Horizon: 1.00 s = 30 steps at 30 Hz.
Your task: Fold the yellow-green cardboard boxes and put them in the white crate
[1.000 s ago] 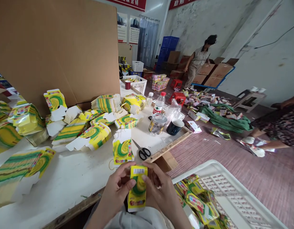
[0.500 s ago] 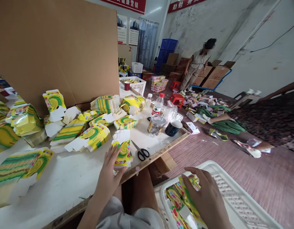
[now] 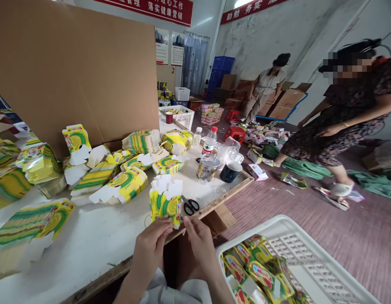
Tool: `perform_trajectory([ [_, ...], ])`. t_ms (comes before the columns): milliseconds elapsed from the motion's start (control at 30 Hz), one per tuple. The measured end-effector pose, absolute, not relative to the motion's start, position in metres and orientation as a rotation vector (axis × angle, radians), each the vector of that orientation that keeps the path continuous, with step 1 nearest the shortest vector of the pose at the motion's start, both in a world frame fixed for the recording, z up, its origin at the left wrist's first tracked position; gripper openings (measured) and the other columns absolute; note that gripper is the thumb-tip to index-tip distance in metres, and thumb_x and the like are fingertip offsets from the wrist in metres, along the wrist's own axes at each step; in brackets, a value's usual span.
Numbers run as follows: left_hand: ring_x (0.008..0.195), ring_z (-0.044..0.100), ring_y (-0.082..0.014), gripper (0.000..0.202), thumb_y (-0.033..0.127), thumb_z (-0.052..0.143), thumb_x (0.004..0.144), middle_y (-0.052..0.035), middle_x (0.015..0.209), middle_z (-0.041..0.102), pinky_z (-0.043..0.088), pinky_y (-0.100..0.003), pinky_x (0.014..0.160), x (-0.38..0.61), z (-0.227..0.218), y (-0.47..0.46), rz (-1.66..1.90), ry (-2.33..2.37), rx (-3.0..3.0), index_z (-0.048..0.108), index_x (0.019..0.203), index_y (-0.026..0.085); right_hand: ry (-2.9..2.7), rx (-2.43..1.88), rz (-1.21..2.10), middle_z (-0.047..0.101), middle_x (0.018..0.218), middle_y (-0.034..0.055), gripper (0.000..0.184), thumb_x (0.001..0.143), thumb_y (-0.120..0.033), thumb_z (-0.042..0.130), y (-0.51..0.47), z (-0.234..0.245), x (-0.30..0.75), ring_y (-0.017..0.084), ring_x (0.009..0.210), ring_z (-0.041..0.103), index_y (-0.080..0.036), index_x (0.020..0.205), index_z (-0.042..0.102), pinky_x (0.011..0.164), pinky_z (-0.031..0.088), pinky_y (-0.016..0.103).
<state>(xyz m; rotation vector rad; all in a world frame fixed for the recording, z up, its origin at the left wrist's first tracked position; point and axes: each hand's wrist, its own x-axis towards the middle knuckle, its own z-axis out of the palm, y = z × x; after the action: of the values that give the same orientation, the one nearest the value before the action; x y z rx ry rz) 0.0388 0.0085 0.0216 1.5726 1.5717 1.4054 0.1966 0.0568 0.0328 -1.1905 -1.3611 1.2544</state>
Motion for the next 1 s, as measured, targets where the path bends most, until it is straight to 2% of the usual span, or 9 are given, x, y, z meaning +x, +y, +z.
perform_trajectory([
  [67, 0.108, 0.075, -0.0277, 0.024, 0.022, 0.064, 0.091, -0.0045, 0.107, 0.083, 0.054, -0.043, 0.105, 0.046, 0.025, 0.003, 1.389, 1.432, 1.642, 0.082, 0.102, 0.033, -1.323, -1.16, 1.277, 0.074, 0.072, 0.0067, 0.052, 0.083, -0.068, 0.063, 0.058, 0.031, 0.192, 0.023, 0.069, 0.069, -0.016, 0.079, 0.07, 0.07, 0.057, 0.033],
  [167, 0.124, 0.067, -0.0293, 0.023, 0.025, 0.068, 0.09, -0.0076, 0.123, 0.077, 0.046, -0.043, 0.114, 0.053, 0.029, -0.001, 1.517, 1.347, 1.521, 0.081, 0.108, 0.03, -1.268, -1.146, 1.278, 0.076, 0.079, 0.0093, 0.051, 0.083, -0.067, 0.065, 0.055, 0.035, 0.198, 0.024, 0.076, 0.072, -0.016, 0.087, 0.069, 0.074, 0.058, 0.036],
  [267, 0.132, 0.059, -0.0334, 0.04, 0.036, 0.078, 0.083, -0.0121, 0.135, 0.07, 0.047, -0.045, 0.112, 0.054, 0.033, 0.0, 1.663, 1.297, 1.039, 0.075, 0.121, 0.025, -1.18, -1.053, 1.364, 0.078, 0.085, 0.0088, 0.043, 0.082, -0.06, 0.071, 0.044, 0.043, 0.205, 0.024, 0.077, 0.073, -0.02, 0.098, 0.064, 0.075, 0.059, 0.037],
  [333, 0.125, 0.064, -0.0363, 0.05, 0.046, 0.081, 0.077, -0.0146, 0.124, 0.076, 0.053, -0.047, 0.105, 0.054, 0.036, 0.001, 1.581, 1.131, 0.761, 0.074, 0.119, 0.021, -1.104, -0.958, 1.464, 0.078, 0.08, 0.0057, 0.041, 0.08, -0.055, 0.077, 0.036, 0.047, 0.205, 0.023, 0.071, 0.073, -0.022, 0.099, 0.06, 0.071, 0.059, 0.036],
  [433, 0.111, 0.071, -0.0368, 0.045, 0.053, 0.084, 0.071, -0.0131, 0.104, 0.082, 0.055, -0.051, 0.1, 0.056, 0.038, 0.0, 1.437, 0.887, 0.506, 0.08, 0.101, 0.021, -1.045, -0.888, 1.577, 0.077, 0.072, 0.0038, 0.04, 0.077, -0.053, 0.081, 0.029, 0.048, 0.199, 0.022, 0.066, 0.073, -0.022, 0.095, 0.063, 0.067, 0.059, 0.034],
  [567, 0.106, 0.073, -0.0353, 0.038, 0.051, 0.089, 0.064, -0.0108, 0.098, 0.083, 0.054, -0.051, 0.1, 0.057, 0.04, -0.006, 1.364, 0.71, 0.447, 0.081, 0.088, 0.022, -1.066, -0.922, 1.595, 0.079, 0.089, 0.0096, 0.041, 0.074, -0.054, 0.083, 0.029, 0.046, 0.196, 0.026, 0.083, 0.076, -0.02, 0.095, 0.072, 0.078, 0.061, 0.039],
  [767, 0.1, 0.075, -0.0326, 0.036, 0.044, 0.088, 0.069, -0.0112, 0.096, 0.083, 0.058, -0.044, 0.091, 0.058, 0.046, -0.002, 1.4, 0.761, 0.495, 0.081, 0.094, 0.02, -1.199, -0.951, 1.597, 0.079, 0.101, 0.0105, 0.04, 0.078, -0.052, 0.08, 0.026, 0.05, 0.201, 0.028, 0.097, 0.074, -0.02, 0.102, 0.073, 0.085, 0.059, 0.039],
  [900, 0.091, 0.076, -0.0307, 0.039, 0.046, 0.085, 0.072, -0.0107, 0.089, 0.083, 0.06, -0.041, 0.084, 0.062, 0.041, 0.003, 1.42, 0.898, 0.547, 0.078, 0.098, 0.016, -1.235, -1.023, 1.512, 0.078, 0.09, 0.0091, 0.034, 0.084, -0.05, 0.075, 0.019, 0.05, 0.198, 0.025, 0.083, 0.074, -0.018, 0.093, 0.068, 0.073, 0.059, 0.034],
  [1000, 0.092, 0.075, -0.0295, 0.043, 0.047, 0.085, 0.072, -0.0112, 0.095, 0.082, 0.06, -0.038, 0.083, 0.064, 0.04, 0.005, 1.457, 0.995, 0.597, 0.078, 0.099, 0.015, -1.259, -1.092, 1.332, 0.075, 0.08, 0.0063, 0.031, 0.086, -0.05, 0.072, 0.017, 0.048, 0.195, 0.022, 0.073, 0.071, -0.02, 0.087, 0.064, 0.066, 0.058, 0.03],
])
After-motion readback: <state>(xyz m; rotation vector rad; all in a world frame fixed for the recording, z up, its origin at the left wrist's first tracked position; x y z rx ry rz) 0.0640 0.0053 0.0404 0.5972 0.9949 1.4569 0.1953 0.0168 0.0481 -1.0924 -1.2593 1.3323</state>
